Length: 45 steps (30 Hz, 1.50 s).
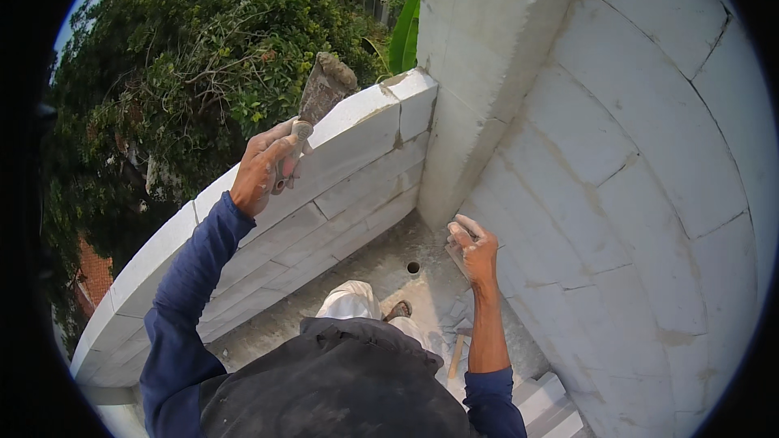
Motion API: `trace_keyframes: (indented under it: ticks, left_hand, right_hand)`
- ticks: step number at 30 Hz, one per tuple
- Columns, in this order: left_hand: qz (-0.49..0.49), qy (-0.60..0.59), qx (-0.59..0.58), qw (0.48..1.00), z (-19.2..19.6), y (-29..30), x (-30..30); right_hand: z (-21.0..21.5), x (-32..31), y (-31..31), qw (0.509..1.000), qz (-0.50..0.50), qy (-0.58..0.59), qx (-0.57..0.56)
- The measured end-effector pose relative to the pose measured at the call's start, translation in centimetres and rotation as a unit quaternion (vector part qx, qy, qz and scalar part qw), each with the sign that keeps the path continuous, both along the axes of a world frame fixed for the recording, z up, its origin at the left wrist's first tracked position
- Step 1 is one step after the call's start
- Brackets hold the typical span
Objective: The person scoops mortar from a bucket with a trowel and applies it to the joints between white blocks on a low wall. They smooth the mortar along the joints and then use a tape measure to measure the wall length.
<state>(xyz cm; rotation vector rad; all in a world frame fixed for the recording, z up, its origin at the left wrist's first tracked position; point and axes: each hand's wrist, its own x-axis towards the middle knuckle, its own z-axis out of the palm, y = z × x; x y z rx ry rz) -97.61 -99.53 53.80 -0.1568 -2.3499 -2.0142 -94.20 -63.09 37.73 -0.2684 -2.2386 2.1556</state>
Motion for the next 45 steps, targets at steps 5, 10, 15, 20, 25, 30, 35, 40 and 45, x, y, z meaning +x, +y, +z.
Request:
trace_keyframes:
  ticks: [5,10,15,20,25,30,35,40,45]
  left_hand:
    - [-0.040,-0.020,0.002,0.999,0.1,-1.6,-10.4]
    - [-0.064,-0.045,0.012,0.997,-3.1,-3.7,-21.6]
    - [-0.100,-0.068,0.017,0.992,-8.4,-5.5,-31.5]
    - [-0.131,-0.133,0.029,0.982,-13.5,-6.3,-38.0]
    - [-0.188,-0.137,-0.051,0.971,-18.0,-6.0,-42.4]
    - [-0.217,-0.091,-0.070,0.969,-21.0,-4.7,-45.0]
    - [-0.228,-0.084,-0.094,0.965,-22.1,-4.0,-45.5]
    - [-0.224,-0.113,-0.104,0.962,-22.5,-2.6,-45.6]
    - [-0.222,-0.095,-0.119,0.963,-23.1,-1.8,-45.6]
  right_hand:
    - [3.4,-3.3,1.5,0.994,-0.069,0.007,0.078]
    - [6.3,-6.8,1.8,0.971,-0.146,0.060,0.178]
    - [12.7,-13.3,-1.3,0.899,-0.215,0.182,0.335]
    - [19.5,-22.6,-5.1,0.719,-0.242,0.378,0.531]
    - [24.6,-32.2,-5.9,0.484,-0.247,0.498,0.675]
    - [25.4,-39.1,-4.0,0.373,-0.263,0.489,0.743]
    - [24.9,-40.4,-1.8,0.254,-0.240,0.495,0.796]
    - [25.1,-40.7,-1.3,0.212,-0.225,0.508,0.804]
    - [25.3,-41.1,-1.7,0.205,-0.214,0.523,0.799]
